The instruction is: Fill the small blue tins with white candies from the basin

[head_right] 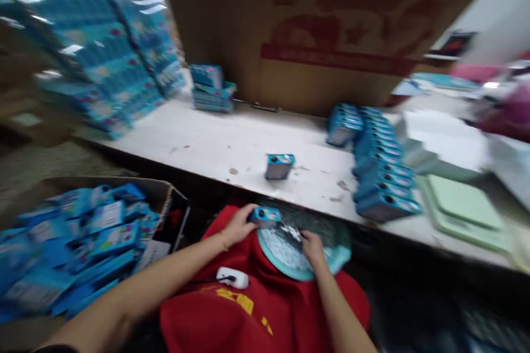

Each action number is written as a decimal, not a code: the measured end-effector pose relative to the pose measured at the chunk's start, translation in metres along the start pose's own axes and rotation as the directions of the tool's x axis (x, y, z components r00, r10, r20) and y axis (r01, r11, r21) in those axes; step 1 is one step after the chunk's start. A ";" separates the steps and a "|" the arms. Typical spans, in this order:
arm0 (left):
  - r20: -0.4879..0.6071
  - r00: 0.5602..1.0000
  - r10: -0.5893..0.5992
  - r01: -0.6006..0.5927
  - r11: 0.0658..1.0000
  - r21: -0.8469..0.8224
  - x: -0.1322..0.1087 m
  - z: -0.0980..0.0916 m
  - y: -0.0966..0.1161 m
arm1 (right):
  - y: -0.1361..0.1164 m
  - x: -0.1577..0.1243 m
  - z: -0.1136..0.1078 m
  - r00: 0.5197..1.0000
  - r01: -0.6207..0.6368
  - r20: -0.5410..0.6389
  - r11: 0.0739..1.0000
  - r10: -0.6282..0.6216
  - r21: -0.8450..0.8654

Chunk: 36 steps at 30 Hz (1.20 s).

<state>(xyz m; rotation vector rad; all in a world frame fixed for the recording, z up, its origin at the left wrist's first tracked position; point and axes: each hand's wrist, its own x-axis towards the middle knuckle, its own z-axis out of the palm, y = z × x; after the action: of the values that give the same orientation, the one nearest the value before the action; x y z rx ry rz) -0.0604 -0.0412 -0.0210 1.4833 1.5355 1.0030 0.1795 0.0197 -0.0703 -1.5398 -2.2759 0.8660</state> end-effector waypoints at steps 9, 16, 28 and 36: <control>0.075 0.994 0.080 -0.091 0.983 0.158 0.022 0.019 -0.003 | -0.012 -0.025 -0.095 0.996 -0.084 0.003 0.984 0.085 0.159; 0.155 0.973 0.169 -0.207 0.939 0.275 0.030 0.041 0.007 | -0.060 -0.021 -0.116 0.994 -0.019 0.095 0.957 0.049 -0.289; 0.091 0.988 0.128 -0.145 0.964 0.222 0.023 0.036 -0.002 | -0.093 -0.026 -0.129 0.989 0.067 0.146 0.789 0.029 -0.611; 0.024 0.999 0.048 -0.050 0.993 0.103 0.016 0.005 -0.004 | 0.001 -0.024 -0.039 0.949 -0.305 -0.010 0.905 0.316 -0.297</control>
<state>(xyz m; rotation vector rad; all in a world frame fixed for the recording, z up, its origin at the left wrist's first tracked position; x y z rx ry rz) -0.0583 -0.0249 -0.0264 1.6054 1.5627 0.9452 0.2108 0.0110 -0.0376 -2.0786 -2.3051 0.6490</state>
